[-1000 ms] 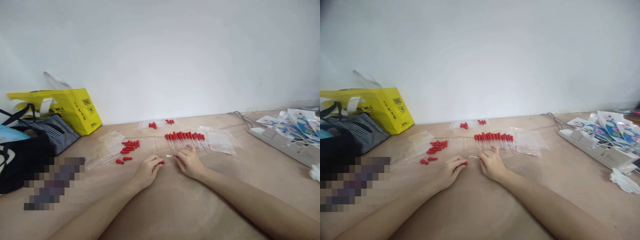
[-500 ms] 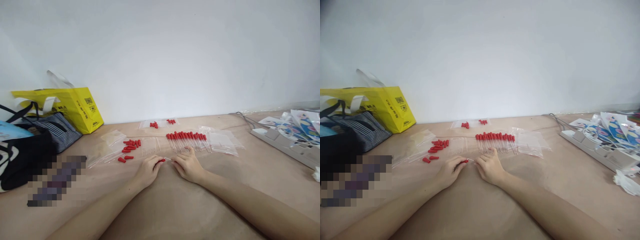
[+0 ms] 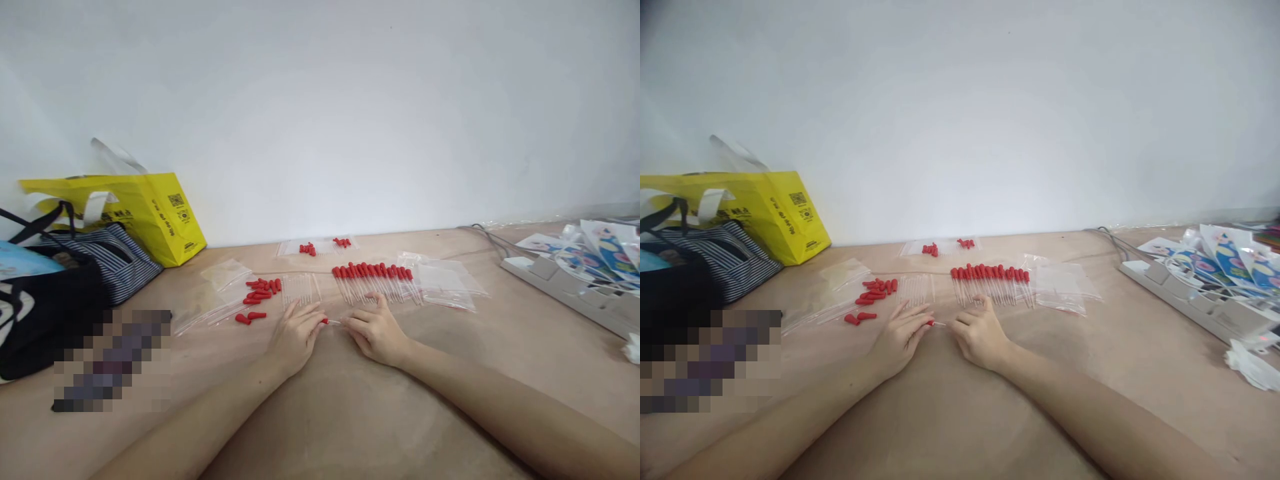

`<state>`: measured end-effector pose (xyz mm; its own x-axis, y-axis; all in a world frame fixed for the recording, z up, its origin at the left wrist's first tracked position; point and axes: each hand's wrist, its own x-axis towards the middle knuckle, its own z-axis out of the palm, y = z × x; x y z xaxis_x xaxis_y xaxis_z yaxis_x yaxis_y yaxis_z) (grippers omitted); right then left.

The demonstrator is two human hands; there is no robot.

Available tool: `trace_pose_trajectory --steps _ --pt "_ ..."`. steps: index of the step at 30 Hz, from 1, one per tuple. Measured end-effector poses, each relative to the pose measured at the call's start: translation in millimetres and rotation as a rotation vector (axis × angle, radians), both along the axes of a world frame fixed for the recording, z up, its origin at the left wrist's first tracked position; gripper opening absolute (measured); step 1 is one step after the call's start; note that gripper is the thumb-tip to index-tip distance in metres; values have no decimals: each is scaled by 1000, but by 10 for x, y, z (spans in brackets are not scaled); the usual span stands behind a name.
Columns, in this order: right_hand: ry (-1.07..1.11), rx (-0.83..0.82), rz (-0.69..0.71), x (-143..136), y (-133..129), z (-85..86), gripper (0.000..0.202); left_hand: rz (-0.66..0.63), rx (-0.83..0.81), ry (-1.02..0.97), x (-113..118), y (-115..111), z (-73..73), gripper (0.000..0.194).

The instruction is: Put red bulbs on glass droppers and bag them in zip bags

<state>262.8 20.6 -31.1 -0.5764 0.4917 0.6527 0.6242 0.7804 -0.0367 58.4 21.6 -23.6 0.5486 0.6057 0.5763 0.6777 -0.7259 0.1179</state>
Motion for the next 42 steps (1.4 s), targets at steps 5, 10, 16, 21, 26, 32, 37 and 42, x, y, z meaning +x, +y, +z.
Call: trace_pose_trajectory --steps 5,10,16,21,26,32,37,42 --pt "-30 0 37 17 14 7 18 -33 -30 -23 19 -20 57 19" --pt "-71 42 33 8 32 -10 20 -63 -22 -27 27 -21 52 19" --pt "-123 145 29 -5 36 7 20 -70 -6 -3 23 -30 27 18" --pt "-143 234 33 -2 36 34 21 -92 -5 10 38 -36 40 19" --pt "-101 230 20 -53 33 20 20 -78 -10 -8 50 -37 46 17" --pt "-32 161 25 -133 24 5 22 -63 0 -33 49 -36 42 15" --pt "-49 112 53 -132 39 2 24 -59 -6 -20 54 -36 46 17" --pt "-66 140 24 -74 54 21 21 -17 31 35 -5 -27 63 12"
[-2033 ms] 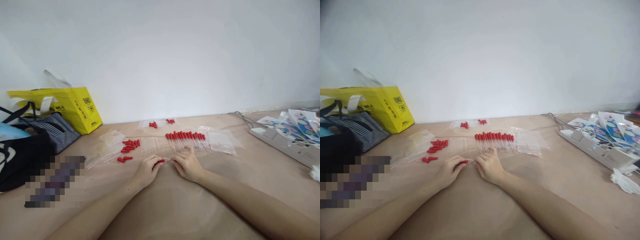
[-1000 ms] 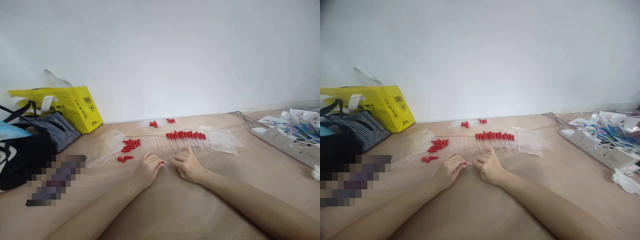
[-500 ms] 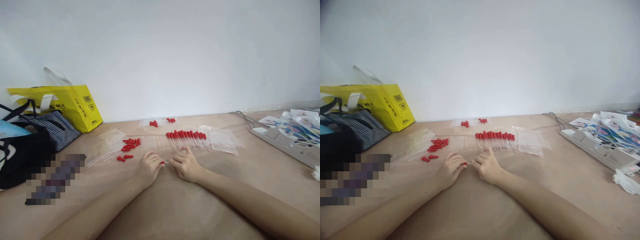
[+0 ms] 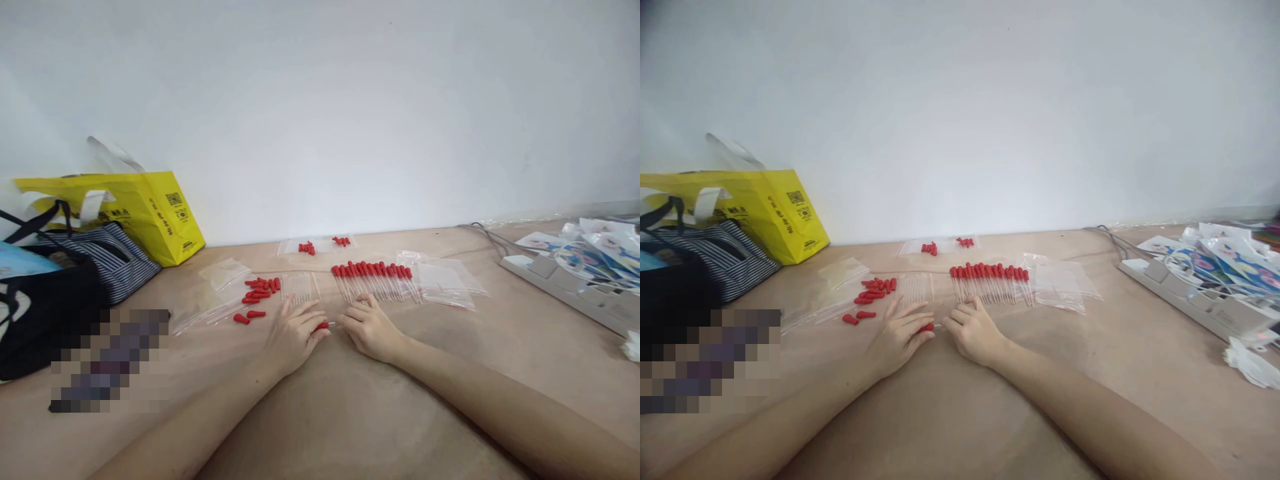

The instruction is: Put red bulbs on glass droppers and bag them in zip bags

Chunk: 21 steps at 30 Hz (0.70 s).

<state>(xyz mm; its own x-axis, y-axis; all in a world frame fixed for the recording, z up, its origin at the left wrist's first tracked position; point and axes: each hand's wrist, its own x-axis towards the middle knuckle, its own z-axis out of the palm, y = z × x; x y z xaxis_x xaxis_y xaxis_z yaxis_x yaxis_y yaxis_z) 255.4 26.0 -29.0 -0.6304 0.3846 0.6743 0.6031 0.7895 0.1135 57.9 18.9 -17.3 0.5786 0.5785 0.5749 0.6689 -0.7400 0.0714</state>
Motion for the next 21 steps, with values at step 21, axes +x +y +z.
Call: trace_pose_trajectory --steps 21 --pt "52 239 28 57 23 -36 23 -53 83 -39 33 -51 43 13"
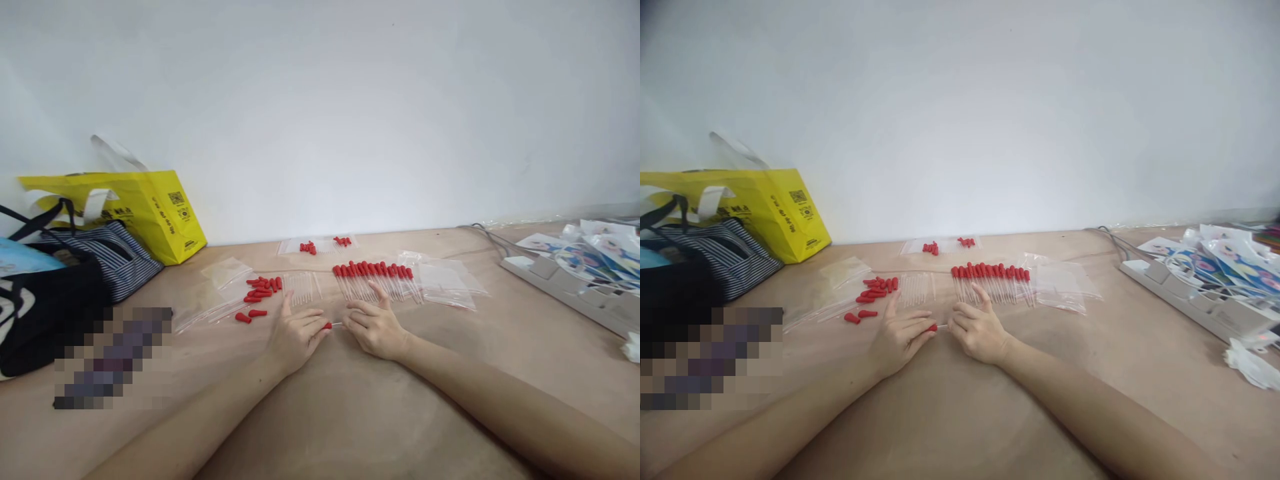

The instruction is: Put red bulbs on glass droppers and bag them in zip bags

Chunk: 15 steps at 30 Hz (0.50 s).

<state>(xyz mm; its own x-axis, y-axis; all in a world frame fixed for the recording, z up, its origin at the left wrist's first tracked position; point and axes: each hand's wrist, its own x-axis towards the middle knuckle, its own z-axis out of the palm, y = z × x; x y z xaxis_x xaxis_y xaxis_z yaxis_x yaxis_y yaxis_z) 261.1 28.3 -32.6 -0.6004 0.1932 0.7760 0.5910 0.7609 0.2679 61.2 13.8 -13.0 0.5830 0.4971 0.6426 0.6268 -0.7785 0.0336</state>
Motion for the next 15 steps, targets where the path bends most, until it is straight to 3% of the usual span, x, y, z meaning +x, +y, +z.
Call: trace_pose_trajectory --steps 15 --pt "1 -93 31 -26 21 52 21 1 -87 -37 15 2 4 12"
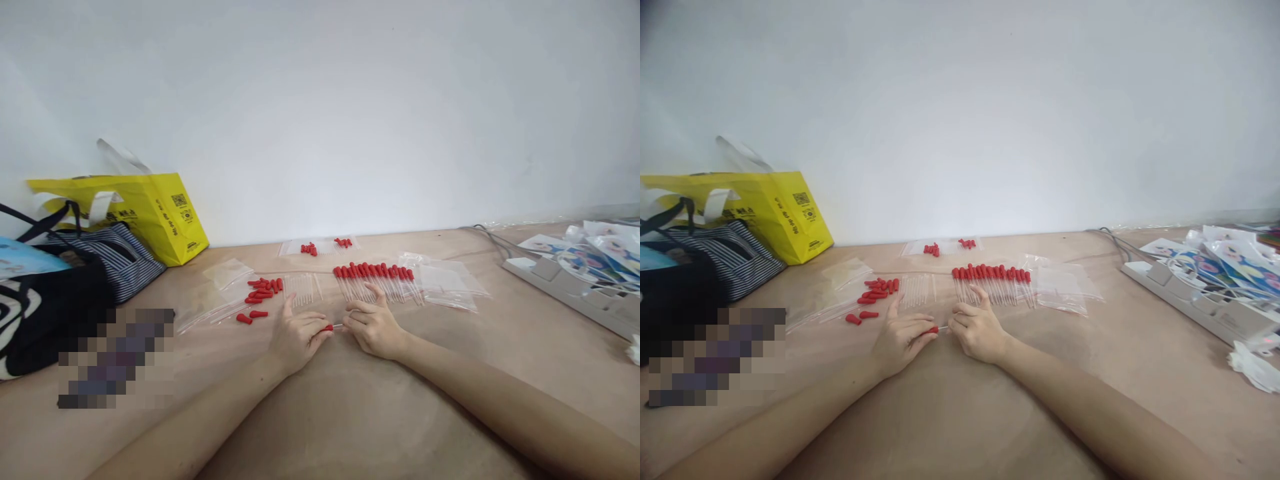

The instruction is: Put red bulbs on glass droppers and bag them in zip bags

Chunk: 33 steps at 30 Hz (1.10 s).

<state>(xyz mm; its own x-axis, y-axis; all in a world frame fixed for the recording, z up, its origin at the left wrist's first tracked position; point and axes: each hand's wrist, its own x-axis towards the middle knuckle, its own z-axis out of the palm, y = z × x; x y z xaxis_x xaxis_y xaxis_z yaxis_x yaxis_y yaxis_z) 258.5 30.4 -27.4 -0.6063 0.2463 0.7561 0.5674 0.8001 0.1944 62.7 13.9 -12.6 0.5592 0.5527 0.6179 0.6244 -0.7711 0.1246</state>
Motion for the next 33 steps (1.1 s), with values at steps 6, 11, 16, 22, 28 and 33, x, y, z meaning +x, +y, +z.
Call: trace_pose_trajectory --steps 6,11,16,22,28,33 --pt "-59 -71 -109 -16 0 42 22 70 -42 29 -7 0 46 13" --pt "-111 -120 -229 28 -17 92 21 152 24 21 -42 24 44 17" --pt "167 -347 -618 56 224 181 27 221 48 66 -71 64 8 28" --pt "175 -727 -929 -125 626 268 32 224 36 90 -88 64 4 23" --pt "157 -804 -954 -259 751 251 28 217 19 95 -107 67 8 16" --pt "143 -807 -961 -306 770 219 29 210 12 99 -100 53 5 14"
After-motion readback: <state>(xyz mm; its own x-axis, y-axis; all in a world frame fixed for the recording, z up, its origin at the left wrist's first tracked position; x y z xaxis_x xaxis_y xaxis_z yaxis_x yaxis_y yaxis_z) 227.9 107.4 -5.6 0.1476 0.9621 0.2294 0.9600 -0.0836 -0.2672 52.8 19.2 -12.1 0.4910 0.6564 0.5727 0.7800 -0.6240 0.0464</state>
